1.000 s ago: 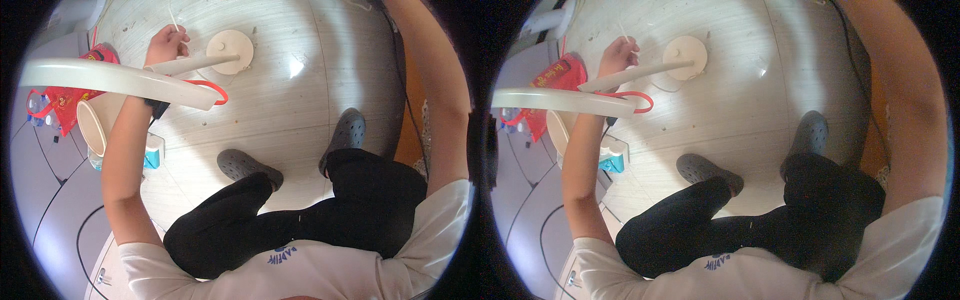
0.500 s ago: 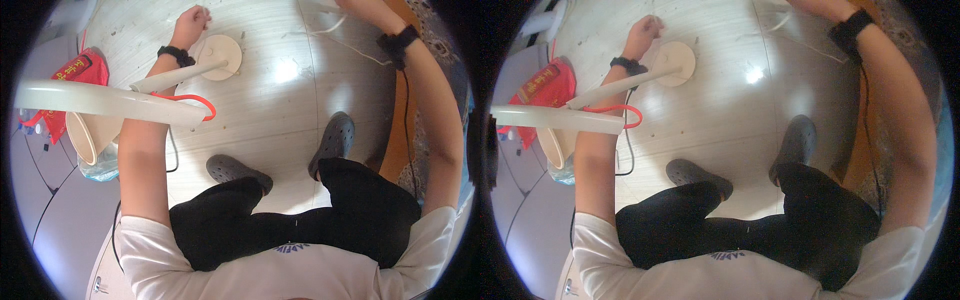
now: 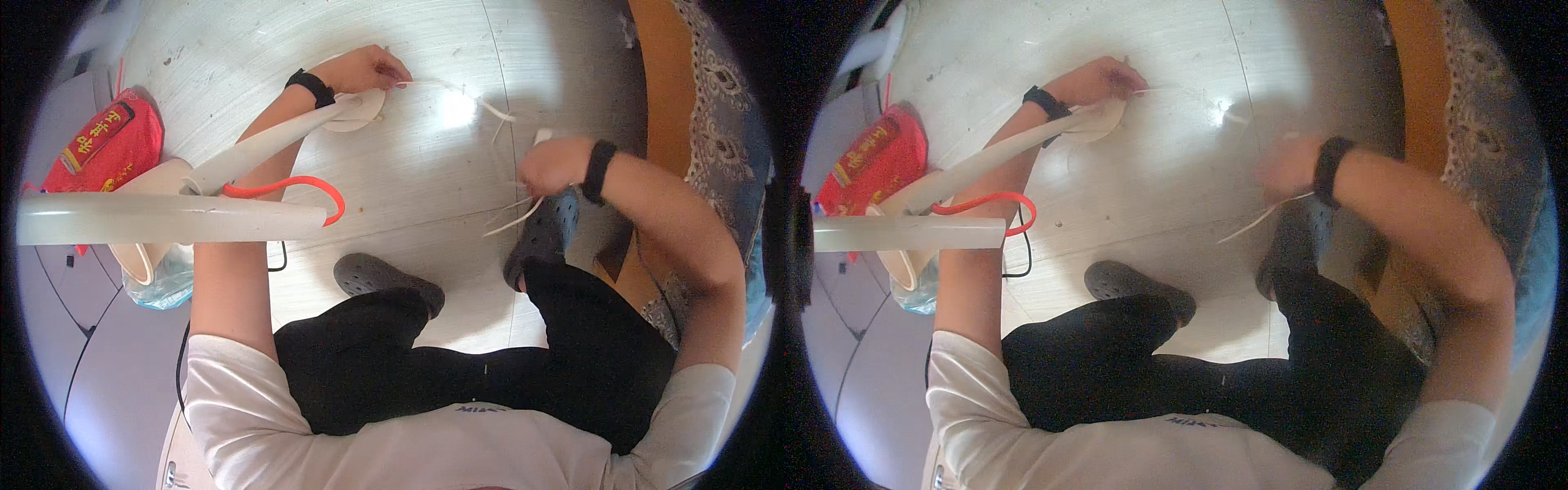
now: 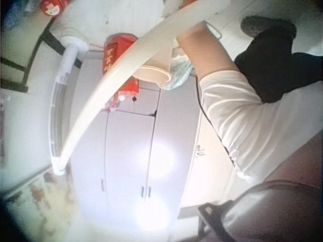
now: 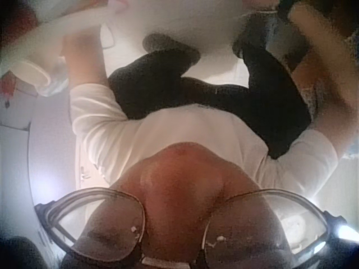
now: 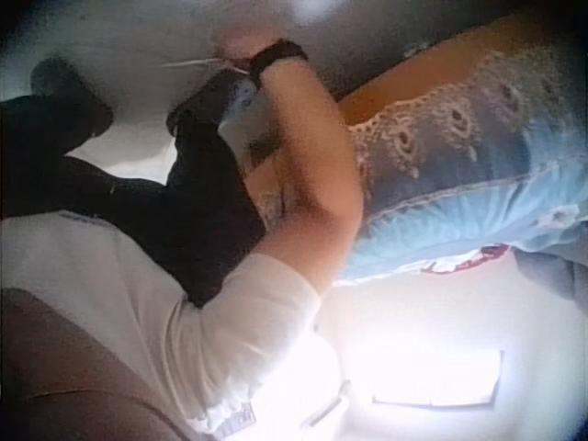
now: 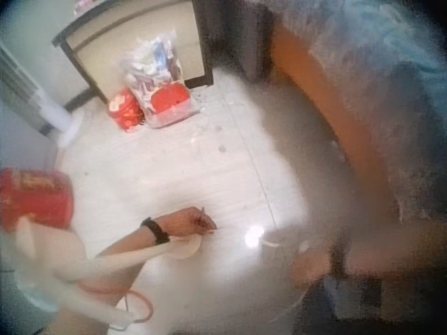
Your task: The person sits on the floor and handles various items including a red bag, a white bucket, and a plastic bag. They then pick up a white plastic stand and a power cord, proceeding to assemble the stand by inserting the cord into the base and securing it.
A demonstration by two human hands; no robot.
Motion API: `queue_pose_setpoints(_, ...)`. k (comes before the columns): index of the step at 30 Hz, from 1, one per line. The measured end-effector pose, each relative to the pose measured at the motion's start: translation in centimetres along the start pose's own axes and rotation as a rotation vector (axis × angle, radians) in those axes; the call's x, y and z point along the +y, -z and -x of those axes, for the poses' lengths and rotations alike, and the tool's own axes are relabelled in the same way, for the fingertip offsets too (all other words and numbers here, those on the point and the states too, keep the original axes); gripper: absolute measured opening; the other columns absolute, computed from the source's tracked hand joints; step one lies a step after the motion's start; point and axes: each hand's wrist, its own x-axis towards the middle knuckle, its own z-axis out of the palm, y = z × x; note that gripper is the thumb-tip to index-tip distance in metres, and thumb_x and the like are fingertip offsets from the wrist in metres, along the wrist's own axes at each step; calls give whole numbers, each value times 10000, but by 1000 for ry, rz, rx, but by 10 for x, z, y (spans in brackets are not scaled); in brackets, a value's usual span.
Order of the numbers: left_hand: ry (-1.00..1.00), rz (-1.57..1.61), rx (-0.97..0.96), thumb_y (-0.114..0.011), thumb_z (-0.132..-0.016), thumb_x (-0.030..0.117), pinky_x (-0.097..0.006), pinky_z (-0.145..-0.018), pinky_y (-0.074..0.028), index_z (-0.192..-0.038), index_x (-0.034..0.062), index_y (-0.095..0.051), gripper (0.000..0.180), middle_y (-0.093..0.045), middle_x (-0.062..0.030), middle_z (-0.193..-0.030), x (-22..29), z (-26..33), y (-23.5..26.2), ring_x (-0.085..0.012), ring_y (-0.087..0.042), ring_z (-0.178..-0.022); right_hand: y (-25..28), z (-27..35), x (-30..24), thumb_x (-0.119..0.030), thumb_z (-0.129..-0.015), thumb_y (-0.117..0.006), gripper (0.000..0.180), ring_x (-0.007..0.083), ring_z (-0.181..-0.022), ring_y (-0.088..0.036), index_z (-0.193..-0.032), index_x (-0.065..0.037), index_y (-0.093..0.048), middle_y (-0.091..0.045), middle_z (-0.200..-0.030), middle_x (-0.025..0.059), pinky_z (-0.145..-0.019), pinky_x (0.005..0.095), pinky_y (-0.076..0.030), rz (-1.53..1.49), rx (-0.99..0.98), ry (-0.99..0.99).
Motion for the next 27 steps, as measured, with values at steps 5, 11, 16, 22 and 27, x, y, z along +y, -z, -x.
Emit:
queue_pose_setpoints(5, -7, -61, -67, -593, -923, 54, -322, -924, -486, -1102, 46, -716, 217, -722, -72, -1034, 4, 1, -4, -184, -636, -992, -50, -68, -22, -266, -924, -560, 277, 419, -858, -643, -975, -13, -661, -672, -890, 230, -756, 506, -493, -73, 281, 16)
queue_pose_setpoints(11, -111, -11, -132, -570, -908, 7, -329, -920, -486, -1119, 34, -702, 251, -720, -65, -1036, -16, -1, -9, -176, -633, -990, 47, -63, -52, -271, -902, -597, 294, 421, -822, -654, -997, 3, -640, -675, -887, 233, -725, 507, -518, -21, 305, -134)
queue_pose_setpoints(16, -4, 92, -95, -533, -880, -41, -331, -925, -488, -1121, 27, -697, 300, -716, -75, -1073, -11, 1, -9, -170, -633, -1002, 73, -103, -44, -298, -920, -594, 318, 377, -749, -678, -904, 13, -658, -674, -798, 225, -730, 447, -560, -90, 874, -234)
queue_pose_setpoints(22, -16, -84, 344, -577, -871, 27, -326, -890, -507, -1136, 8, -675, 283, -708, -126, -1064, -10, 24, -4, -202, -655, -979, 65, -168, -18, -339, -939, -593, 372, 332, -740, -662, -903, 17, -694, -680, -772, 191, -725, 410, -539, -663, 938, -240)
queue_pose_setpoints(27, 124, -170, 1073, -627, -883, 117, -349, -851, -526, -1148, -10, -631, 295, -689, -160, -1029, -12, 62, -14, -251, -665, -925, 78, -159, 28, -259, -904, -533, 351, 420, -958, -660, -918, 43, -711, -684, -970, 274, -857, 464, -524, -538, 865, -293)
